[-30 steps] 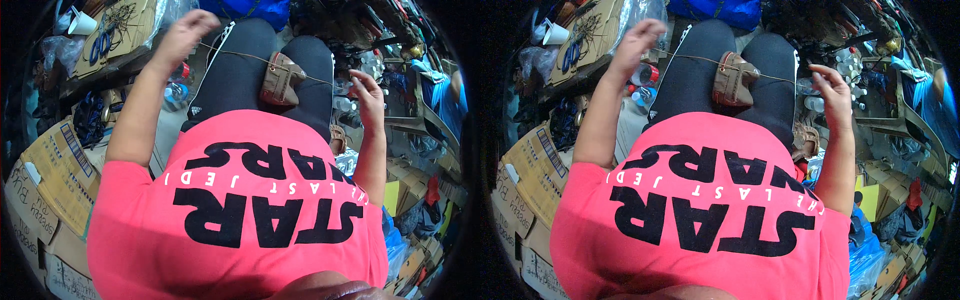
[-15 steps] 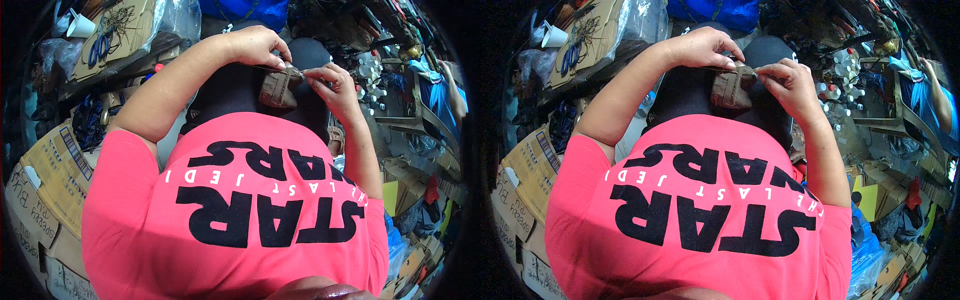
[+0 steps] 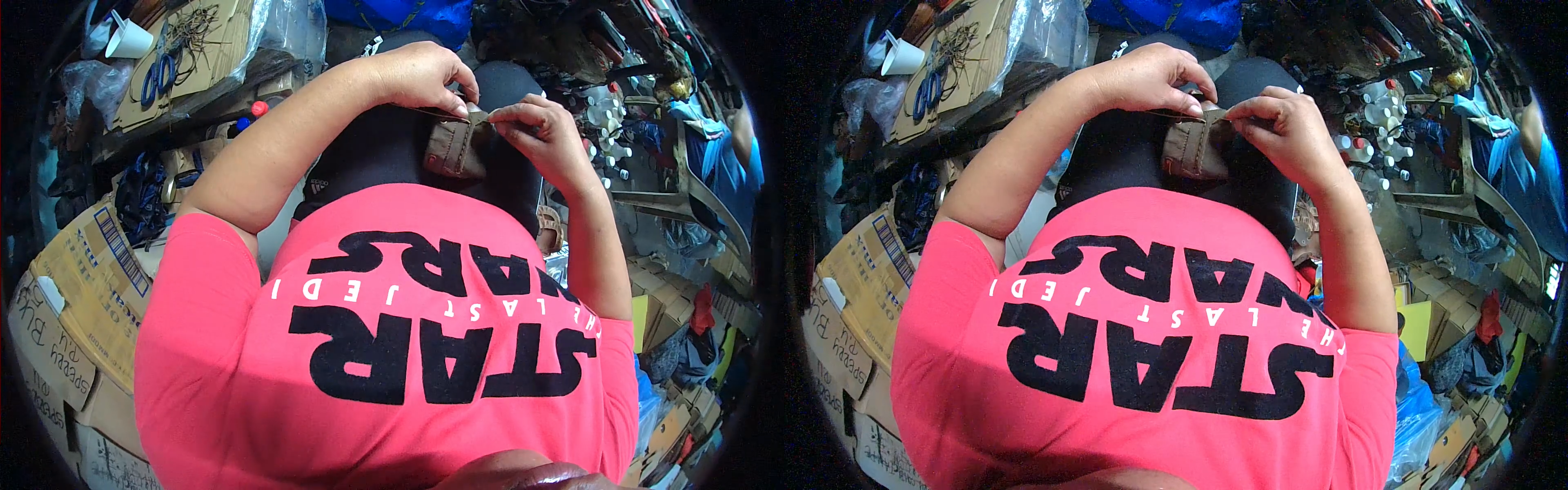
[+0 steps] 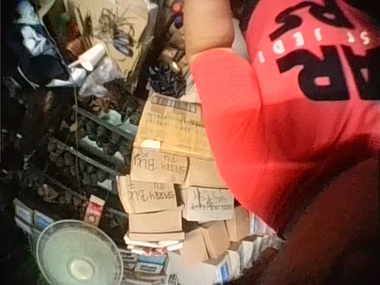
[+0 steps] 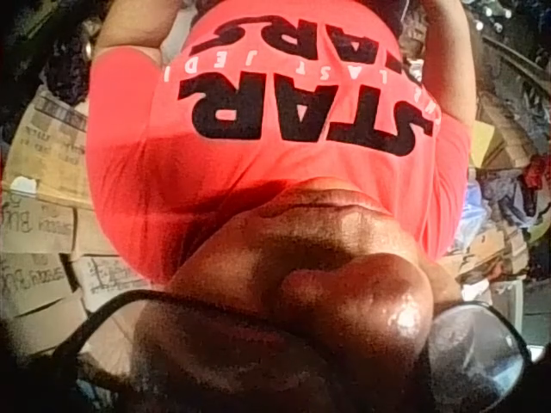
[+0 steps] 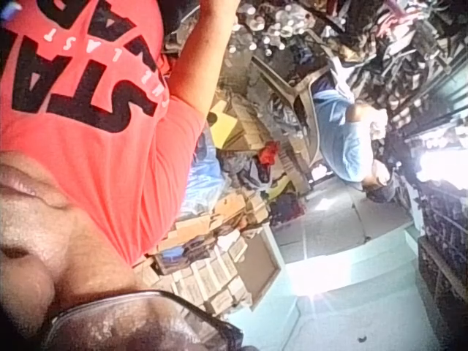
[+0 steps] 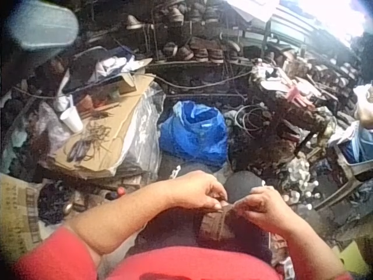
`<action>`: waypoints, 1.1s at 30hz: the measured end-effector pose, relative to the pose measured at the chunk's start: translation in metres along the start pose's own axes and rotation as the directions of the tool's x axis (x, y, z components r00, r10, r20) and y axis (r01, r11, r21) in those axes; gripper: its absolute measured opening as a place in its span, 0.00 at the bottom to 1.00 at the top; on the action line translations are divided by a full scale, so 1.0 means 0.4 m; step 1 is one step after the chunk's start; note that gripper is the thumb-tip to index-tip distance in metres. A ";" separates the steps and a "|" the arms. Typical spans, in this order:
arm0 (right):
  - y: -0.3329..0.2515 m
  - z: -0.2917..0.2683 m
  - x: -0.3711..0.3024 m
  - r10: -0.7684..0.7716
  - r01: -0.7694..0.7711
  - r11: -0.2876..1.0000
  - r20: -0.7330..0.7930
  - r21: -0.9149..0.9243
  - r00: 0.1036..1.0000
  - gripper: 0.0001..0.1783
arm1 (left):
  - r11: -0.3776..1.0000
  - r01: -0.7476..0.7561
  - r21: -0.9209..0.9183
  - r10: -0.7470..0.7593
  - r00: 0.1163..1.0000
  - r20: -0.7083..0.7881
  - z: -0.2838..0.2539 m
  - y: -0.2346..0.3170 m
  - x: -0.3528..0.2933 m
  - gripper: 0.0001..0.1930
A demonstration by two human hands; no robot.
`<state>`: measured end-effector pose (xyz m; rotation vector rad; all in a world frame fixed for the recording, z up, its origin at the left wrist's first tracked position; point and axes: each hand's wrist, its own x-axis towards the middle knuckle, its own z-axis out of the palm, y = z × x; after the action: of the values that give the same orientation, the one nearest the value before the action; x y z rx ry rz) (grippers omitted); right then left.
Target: Hand-stitching and threading leather shoe components together in a workshop.
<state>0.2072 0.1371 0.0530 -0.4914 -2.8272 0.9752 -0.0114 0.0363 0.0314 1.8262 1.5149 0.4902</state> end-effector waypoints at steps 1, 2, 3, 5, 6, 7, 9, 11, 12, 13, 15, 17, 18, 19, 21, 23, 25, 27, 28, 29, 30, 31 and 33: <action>0.016 0.009 -0.001 0.053 -0.056 0.989 0.022 0.138 0.998 0.09 | 1.000 0.024 0.014 -0.025 0.999 0.029 -0.002 0.001 0.000 0.15; 0.032 0.020 0.000 0.099 -0.110 0.956 0.054 0.273 0.994 0.09 | 1.000 0.029 0.013 -0.029 0.999 0.025 0.000 -0.007 -0.001 0.15; 0.052 0.025 -0.002 0.097 -0.109 0.956 0.056 0.272 0.994 0.09 | 0.999 -0.012 -0.045 0.013 1.000 0.022 0.005 -0.019 0.001 0.15; 0.082 0.034 -0.004 0.101 -0.124 0.898 0.076 0.422 0.992 0.09 | 0.993 -0.051 -0.105 0.053 0.999 0.015 0.005 -0.029 0.005 0.16; 0.088 0.040 -0.001 0.101 -0.125 0.898 0.078 0.421 0.992 0.09 | 0.995 -0.052 -0.088 0.056 0.997 0.043 0.002 -0.028 0.009 0.16; 0.093 0.045 0.000 0.082 -0.102 0.894 0.064 0.436 0.995 0.08 | 0.996 -0.055 -0.071 0.060 0.996 0.072 -0.001 -0.025 0.015 0.16; 0.097 0.055 0.006 0.056 -0.074 0.890 0.054 0.450 0.997 0.08 | 1.000 -0.010 -0.029 0.013 0.994 0.106 -0.006 -0.009 0.023 0.18; 0.091 0.068 0.002 0.024 -0.016 0.971 -0.030 0.240 0.999 0.09 | 1.000 0.001 0.014 -0.002 0.994 0.109 -0.004 -0.007 0.024 0.18; 0.081 0.073 0.000 0.057 -0.049 0.971 -0.026 0.234 0.998 0.08 | 1.000 0.002 0.013 -0.003 0.994 0.108 -0.001 -0.009 0.022 0.18; 0.076 0.077 0.002 0.056 -0.049 0.971 -0.024 0.234 0.998 0.08 | 0.998 -0.037 0.042 0.034 0.996 0.078 0.003 -0.011 0.020 0.18; 0.070 0.084 0.001 0.010 0.000 0.989 -0.075 0.145 0.997 0.07 | 0.995 -0.076 0.072 0.072 0.996 0.050 0.013 -0.016 0.015 0.17; 0.076 0.082 -0.001 0.003 0.007 0.990 -0.066 0.140 0.998 0.07 | 0.993 -0.104 0.056 0.105 0.994 -0.010 0.021 -0.019 0.010 0.15; 0.080 0.080 -0.001 -0.005 0.013 0.991 -0.058 0.134 0.998 0.07 | 0.993 -0.104 0.055 0.105 0.994 -0.010 0.025 -0.019 0.009 0.15; 0.083 0.080 -0.001 -0.006 0.013 0.991 -0.056 0.134 0.998 0.07 | 0.995 -0.092 0.037 0.093 0.995 -0.029 0.031 -0.018 0.007 0.15; 0.089 0.083 0.002 -0.001 0.006 0.993 -0.045 0.115 0.999 0.07 | 0.997 -0.075 0.019 0.076 0.996 -0.053 0.040 -0.020 0.004 0.14; 0.093 0.087 0.003 0.013 -0.006 0.985 -0.039 0.170 0.999 0.07 | 0.998 -0.067 -0.003 0.067 0.995 -0.075 0.045 -0.022 0.004 0.13; 0.092 0.090 0.003 0.028 -0.020 0.975 -0.033 0.222 0.999 0.07 | 0.997 -0.071 -0.011 0.070 0.994 -0.086 0.050 -0.023 0.004 0.13; 0.086 0.098 0.002 0.056 -0.045 0.986 -0.060 0.159 0.997 0.07 | 0.997 -0.074 -0.020 0.072 0.993 -0.095 0.053 -0.021 0.003 0.12; 0.082 0.103 0.000 0.054 -0.044 0.986 -0.058 0.159 0.997 0.07 | 0.998 -0.060 -0.014 0.058 0.995 -0.087 0.052 -0.020 0.006 0.13; 0.076 0.108 -0.003 0.030 -0.020 0.995 -0.101 0.103 0.994 0.07 | 0.999 -0.045 -0.005 0.044 0.996 -0.077 0.051 -0.020 0.006 0.13; 0.072 0.111 -0.004 0.004 0.002 0.999 -0.144 0.045 0.990 0.07 | 0.999 -0.044 -0.004 0.044 0.996 -0.077 0.050 -0.021 0.004 0.13; 0.071 0.109 -0.005 0.004 0.003 0.999 -0.145 0.045 0.989 0.07 | 0.998 -0.052 -0.025 0.050 0.996 -0.071 0.050 -0.022 0.001 0.13; 0.073 0.094 -0.004 -0.007 0.012 0.998 -0.073 0.059 0.997 0.07 | 0.997 -0.063 -0.046 0.060 0.996 -0.067 0.044 -0.015 0.001 0.12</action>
<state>0.2085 0.1366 0.0053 -0.4960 -2.7250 1.0147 -0.0034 0.0322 0.0149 1.8398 1.4807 0.6160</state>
